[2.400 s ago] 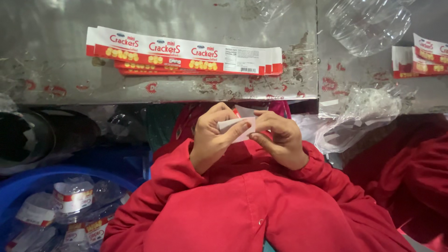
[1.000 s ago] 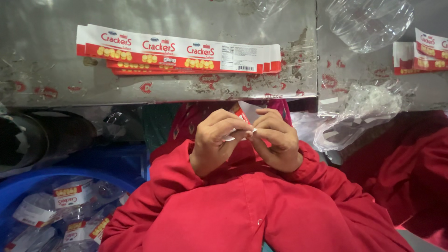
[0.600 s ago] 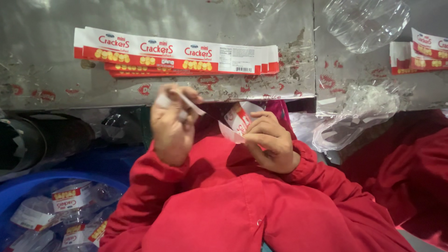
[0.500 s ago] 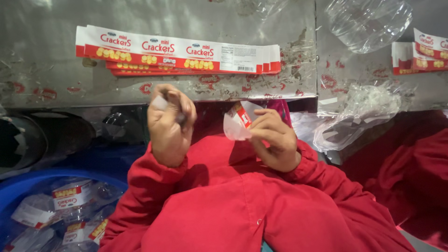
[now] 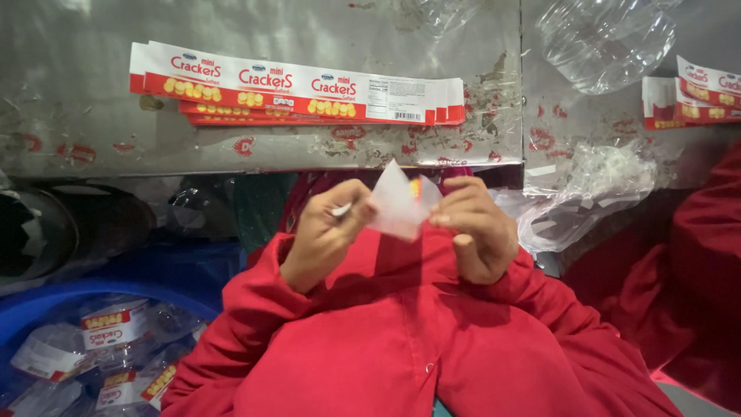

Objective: The person peels labels from a stack and applies them by hand to clear plastic bottles on a workbench, handling the items one by one.

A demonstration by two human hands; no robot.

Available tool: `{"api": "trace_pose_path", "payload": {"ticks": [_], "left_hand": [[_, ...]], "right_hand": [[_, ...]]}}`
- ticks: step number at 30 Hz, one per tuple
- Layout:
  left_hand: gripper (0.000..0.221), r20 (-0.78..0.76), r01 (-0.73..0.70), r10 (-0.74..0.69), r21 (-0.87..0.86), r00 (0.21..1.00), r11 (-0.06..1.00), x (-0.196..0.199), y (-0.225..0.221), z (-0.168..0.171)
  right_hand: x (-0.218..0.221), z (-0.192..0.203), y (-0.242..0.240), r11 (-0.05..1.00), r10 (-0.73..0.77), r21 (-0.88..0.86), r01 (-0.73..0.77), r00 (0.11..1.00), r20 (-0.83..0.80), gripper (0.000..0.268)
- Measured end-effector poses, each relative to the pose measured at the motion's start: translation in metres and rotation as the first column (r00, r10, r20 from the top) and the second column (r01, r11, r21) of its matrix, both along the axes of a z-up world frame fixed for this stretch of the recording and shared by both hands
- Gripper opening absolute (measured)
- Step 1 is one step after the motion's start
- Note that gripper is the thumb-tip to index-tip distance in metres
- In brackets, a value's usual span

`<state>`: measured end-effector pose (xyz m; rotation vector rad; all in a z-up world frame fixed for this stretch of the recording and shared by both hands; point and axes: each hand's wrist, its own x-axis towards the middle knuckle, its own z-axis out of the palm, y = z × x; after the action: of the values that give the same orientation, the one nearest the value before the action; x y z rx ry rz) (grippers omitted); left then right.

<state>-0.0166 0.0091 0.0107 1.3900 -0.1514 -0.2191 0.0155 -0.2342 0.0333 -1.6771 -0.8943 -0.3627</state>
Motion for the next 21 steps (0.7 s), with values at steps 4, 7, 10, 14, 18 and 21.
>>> {"api": "trace_pose_path", "payload": {"ticks": [4,7,10,14,18,21], "left_hand": [[0.038,0.324,-0.097,0.047,0.141,0.945,0.985,0.007,0.007,0.027],[0.040,0.727,-0.018,-0.120,0.179,0.677,0.984,0.020,-0.002,0.055],[0.048,0.839,-0.054,-0.171,0.231,0.516,0.971,0.030,-0.015,0.070],[0.047,0.758,-0.224,0.036,0.147,0.652,0.963,0.032,0.006,0.058],[0.052,0.895,-0.882,0.109,0.395,0.433,0.257,0.010,0.106,0.019],[0.048,0.814,-0.703,0.263,0.580,0.517,-0.412,-0.028,0.210,-0.009]], "right_hand": [[0.020,0.026,0.007,0.984,0.174,-0.013,-0.180,0.966,-0.191,0.047],[0.028,0.039,0.009,0.932,0.347,0.021,-0.362,0.875,-0.336,0.073],[0.033,0.038,-0.001,0.892,0.326,-0.129,-0.433,0.814,-0.481,0.071],[0.045,0.020,-0.010,0.875,0.293,-0.260,-0.408,0.875,-0.384,0.022],[0.050,0.019,-0.033,0.986,0.083,-0.087,-0.141,0.875,-0.476,0.013],[0.058,0.017,-0.048,1.000,-0.017,0.008,0.021,0.953,-0.301,0.026]]}}
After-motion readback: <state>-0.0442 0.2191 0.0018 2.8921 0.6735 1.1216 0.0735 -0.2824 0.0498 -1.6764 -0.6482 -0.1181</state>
